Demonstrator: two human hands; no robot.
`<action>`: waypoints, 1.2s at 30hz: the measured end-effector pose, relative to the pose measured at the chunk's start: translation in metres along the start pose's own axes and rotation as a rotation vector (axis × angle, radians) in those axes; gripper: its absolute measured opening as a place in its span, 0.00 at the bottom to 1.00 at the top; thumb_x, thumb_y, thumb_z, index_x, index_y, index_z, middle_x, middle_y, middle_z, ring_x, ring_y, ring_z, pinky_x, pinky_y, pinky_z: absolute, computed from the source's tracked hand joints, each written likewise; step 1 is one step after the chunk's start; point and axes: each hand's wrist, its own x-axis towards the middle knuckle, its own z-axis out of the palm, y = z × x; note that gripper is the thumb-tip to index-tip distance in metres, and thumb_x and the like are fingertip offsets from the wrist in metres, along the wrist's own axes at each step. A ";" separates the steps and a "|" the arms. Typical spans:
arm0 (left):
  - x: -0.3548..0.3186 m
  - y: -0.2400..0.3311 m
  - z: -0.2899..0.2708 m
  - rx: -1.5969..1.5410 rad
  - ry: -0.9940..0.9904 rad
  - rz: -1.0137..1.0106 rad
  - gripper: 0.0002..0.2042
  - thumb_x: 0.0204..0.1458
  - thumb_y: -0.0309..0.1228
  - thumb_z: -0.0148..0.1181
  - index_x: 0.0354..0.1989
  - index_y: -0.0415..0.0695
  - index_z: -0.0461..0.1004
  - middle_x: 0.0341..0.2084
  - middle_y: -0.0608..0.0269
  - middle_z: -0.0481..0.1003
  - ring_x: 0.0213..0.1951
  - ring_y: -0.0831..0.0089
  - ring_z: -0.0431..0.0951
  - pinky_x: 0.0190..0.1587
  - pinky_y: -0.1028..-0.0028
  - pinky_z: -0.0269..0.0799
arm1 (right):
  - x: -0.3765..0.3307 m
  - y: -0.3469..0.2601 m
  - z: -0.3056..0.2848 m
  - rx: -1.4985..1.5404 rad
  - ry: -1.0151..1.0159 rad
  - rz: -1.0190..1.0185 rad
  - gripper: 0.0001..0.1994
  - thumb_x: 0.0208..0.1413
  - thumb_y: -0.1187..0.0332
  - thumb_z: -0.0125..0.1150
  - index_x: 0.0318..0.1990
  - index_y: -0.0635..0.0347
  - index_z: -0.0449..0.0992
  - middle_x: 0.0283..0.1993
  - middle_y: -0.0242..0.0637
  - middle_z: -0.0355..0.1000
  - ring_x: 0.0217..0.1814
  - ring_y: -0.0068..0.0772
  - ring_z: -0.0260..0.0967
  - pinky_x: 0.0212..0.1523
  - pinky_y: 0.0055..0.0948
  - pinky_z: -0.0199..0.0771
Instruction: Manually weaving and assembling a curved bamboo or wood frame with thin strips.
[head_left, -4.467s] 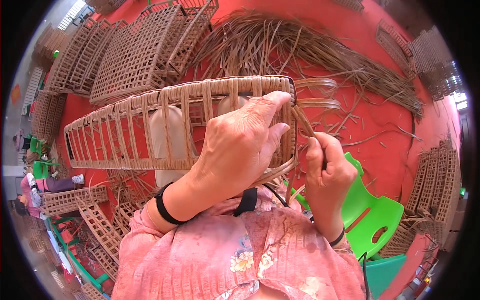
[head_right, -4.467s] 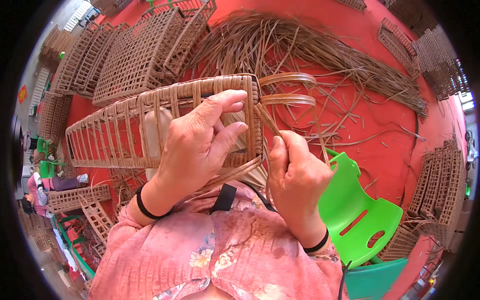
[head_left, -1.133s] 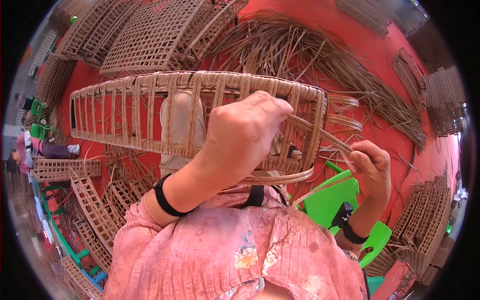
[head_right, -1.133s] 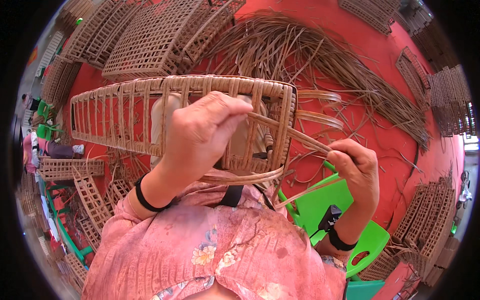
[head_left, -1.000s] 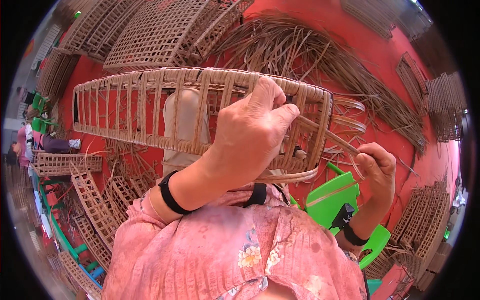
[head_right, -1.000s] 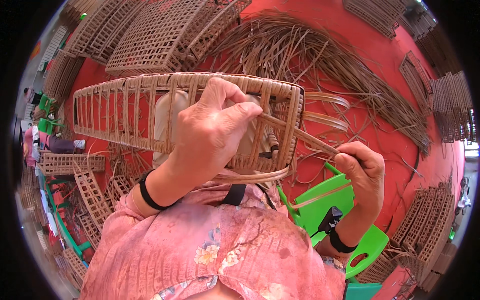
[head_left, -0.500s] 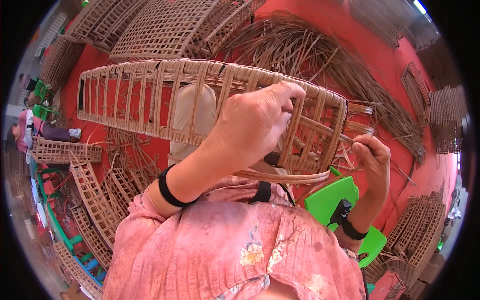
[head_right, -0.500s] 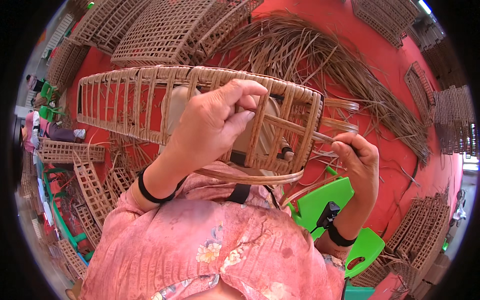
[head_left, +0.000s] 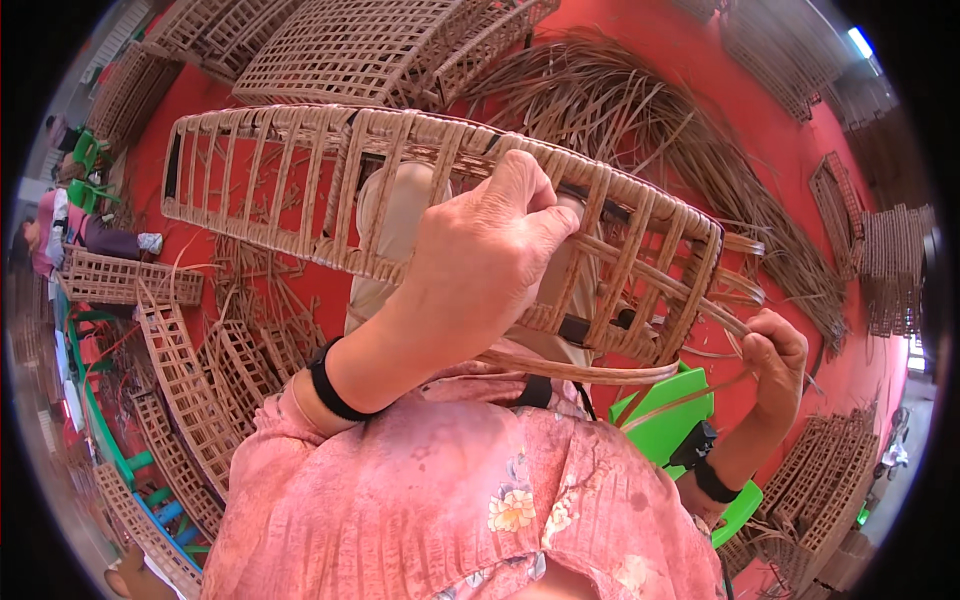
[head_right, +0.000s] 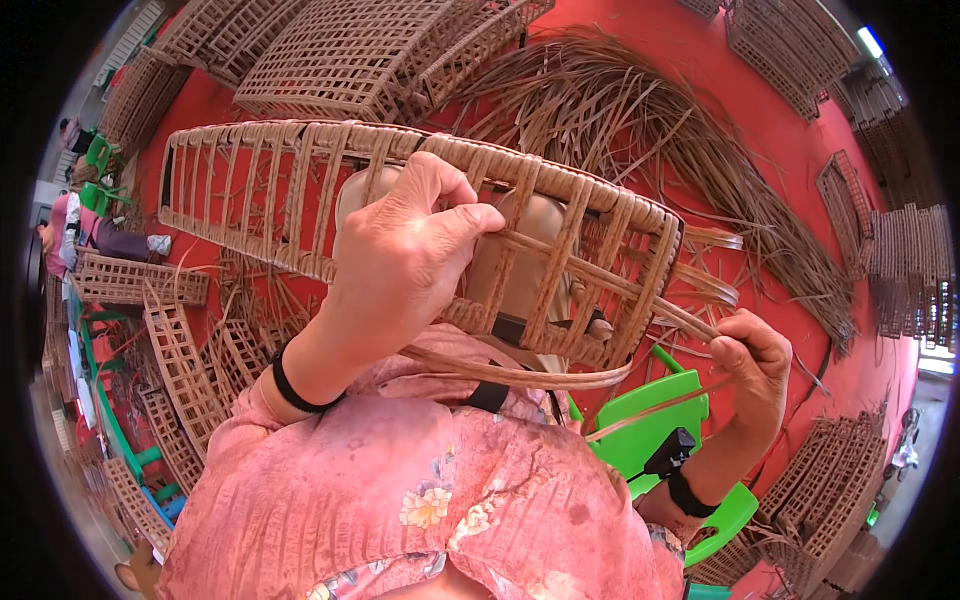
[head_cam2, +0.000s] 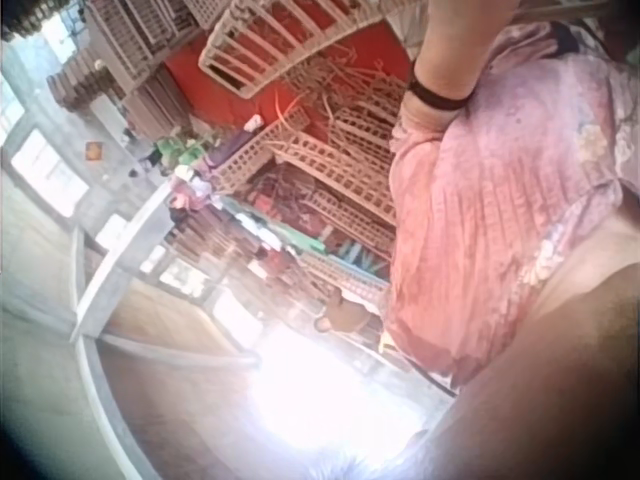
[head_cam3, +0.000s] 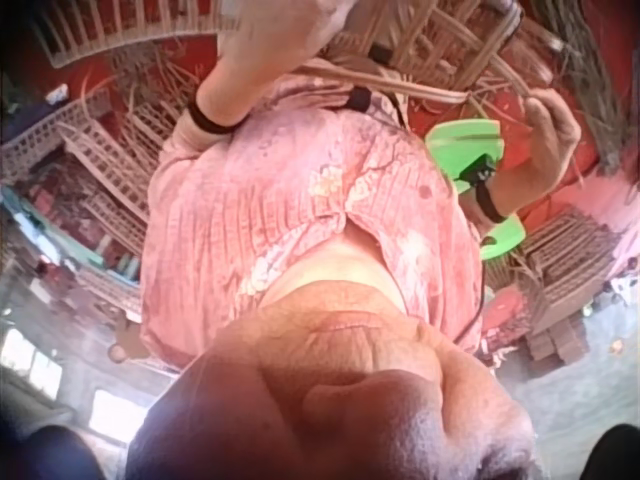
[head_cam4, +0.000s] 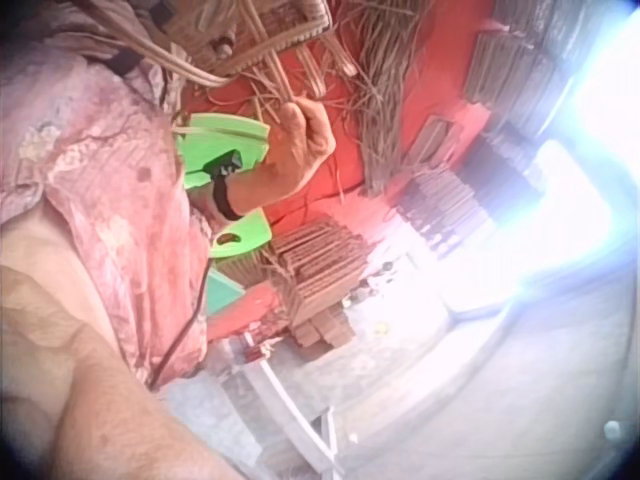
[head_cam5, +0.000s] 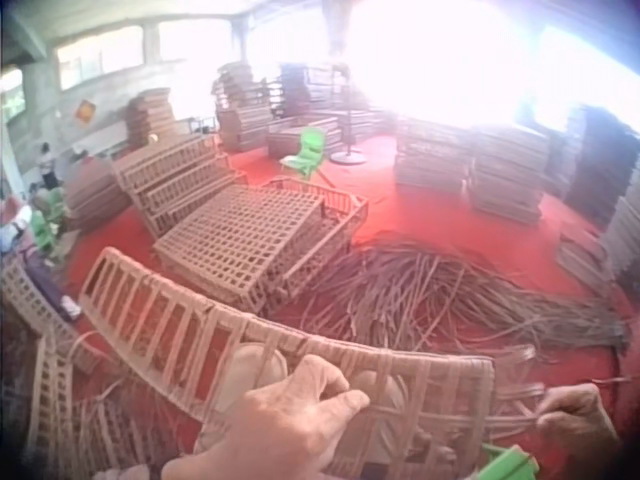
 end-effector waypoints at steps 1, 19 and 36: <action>-0.001 0.000 -0.002 -0.037 -0.019 -0.039 0.11 0.46 0.20 0.65 0.39 0.44 0.79 0.37 0.59 0.77 0.33 0.64 0.81 0.34 0.68 0.77 | 0.002 -0.003 0.005 -0.023 0.001 0.008 0.07 0.54 0.72 0.67 0.34 0.68 0.78 0.28 0.25 0.66 0.28 0.14 0.59 0.28 0.17 0.59; -0.011 -0.017 -0.026 -0.536 -0.010 -0.298 0.14 0.49 0.14 0.59 0.44 0.41 0.78 0.29 0.68 0.76 0.25 0.87 0.70 0.28 0.83 0.68 | 0.009 0.021 0.007 -0.041 -0.005 0.153 0.08 0.54 0.70 0.68 0.37 0.66 0.79 0.27 0.23 0.69 0.29 0.13 0.62 0.31 0.17 0.62; -0.029 -0.046 -0.042 0.022 0.066 -0.246 0.18 0.50 0.18 0.60 0.50 0.45 0.77 0.38 0.61 0.76 0.37 0.67 0.81 0.37 0.72 0.77 | 0.019 0.011 0.025 -0.035 0.005 0.061 0.10 0.53 0.69 0.70 0.37 0.67 0.79 0.27 0.24 0.70 0.25 0.13 0.61 0.25 0.16 0.60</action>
